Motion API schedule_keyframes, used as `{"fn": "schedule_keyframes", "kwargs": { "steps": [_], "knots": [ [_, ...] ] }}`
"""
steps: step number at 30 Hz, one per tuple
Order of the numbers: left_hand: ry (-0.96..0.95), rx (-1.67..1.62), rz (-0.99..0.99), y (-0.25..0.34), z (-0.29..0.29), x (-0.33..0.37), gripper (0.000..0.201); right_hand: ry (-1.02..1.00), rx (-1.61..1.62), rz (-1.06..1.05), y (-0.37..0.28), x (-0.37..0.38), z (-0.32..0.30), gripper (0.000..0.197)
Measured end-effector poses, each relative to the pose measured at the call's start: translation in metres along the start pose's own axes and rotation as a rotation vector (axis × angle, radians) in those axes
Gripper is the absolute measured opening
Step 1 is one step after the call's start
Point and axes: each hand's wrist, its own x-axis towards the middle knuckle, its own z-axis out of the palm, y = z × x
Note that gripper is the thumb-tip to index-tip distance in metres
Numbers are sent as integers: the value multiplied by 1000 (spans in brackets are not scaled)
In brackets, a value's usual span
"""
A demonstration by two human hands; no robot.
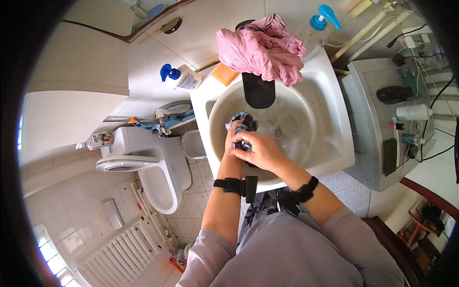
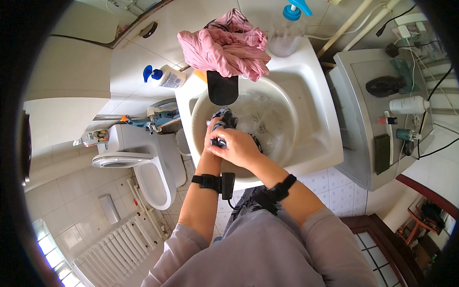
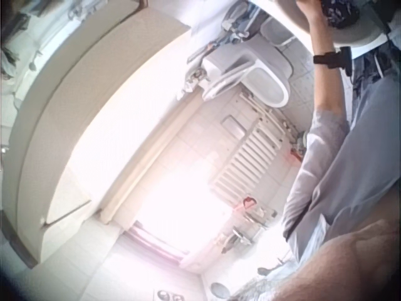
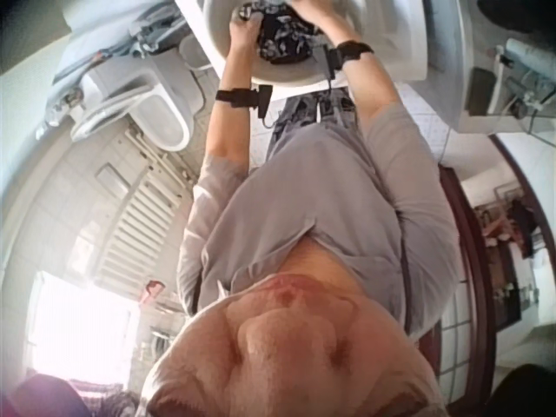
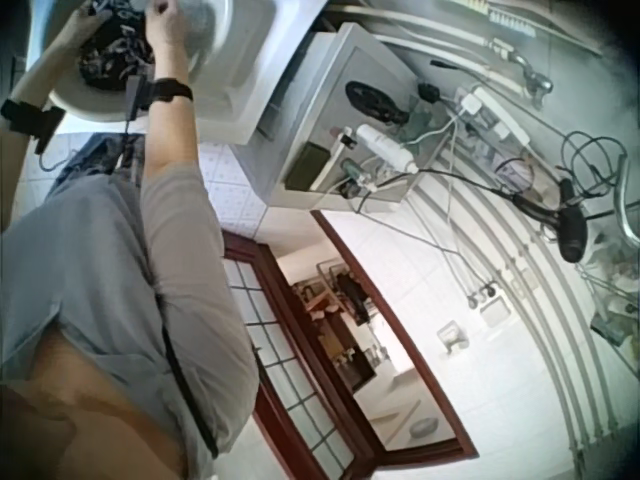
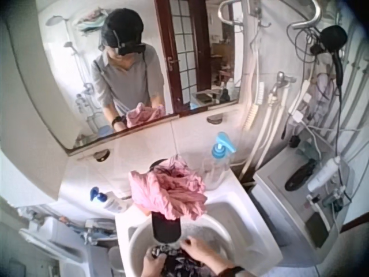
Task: The person washes clothing items by hand in a bathroom sink basin, rubs the fabrics together under running water, wrings them out, and drains the soapy water using a small washbasin.
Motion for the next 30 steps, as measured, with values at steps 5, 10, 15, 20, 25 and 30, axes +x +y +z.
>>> {"fn": "schedule_keyframes", "kwargs": {
  "steps": [5,10,15,20,25,30],
  "knots": [
    [624,279,-53,-2,55,-1,27,118,-208,190,31,9,-3,19],
    [580,703,75,-2,63,-7,35,15,-83,606,95,23,-26,34],
    [512,1782,300,-12,23,2,64,266,-468,492,118,10,-27,33],
    [465,1835,9,-8,-6,15,75,-270,-488,404,108,-2,-14,45],
    [482,339,-134,4,34,20,50,67,-215,428,124,12,-14,42],
    [353,34,-224,25,62,-4,58,-159,254,119,34,8,-17,36]
  ]
}}
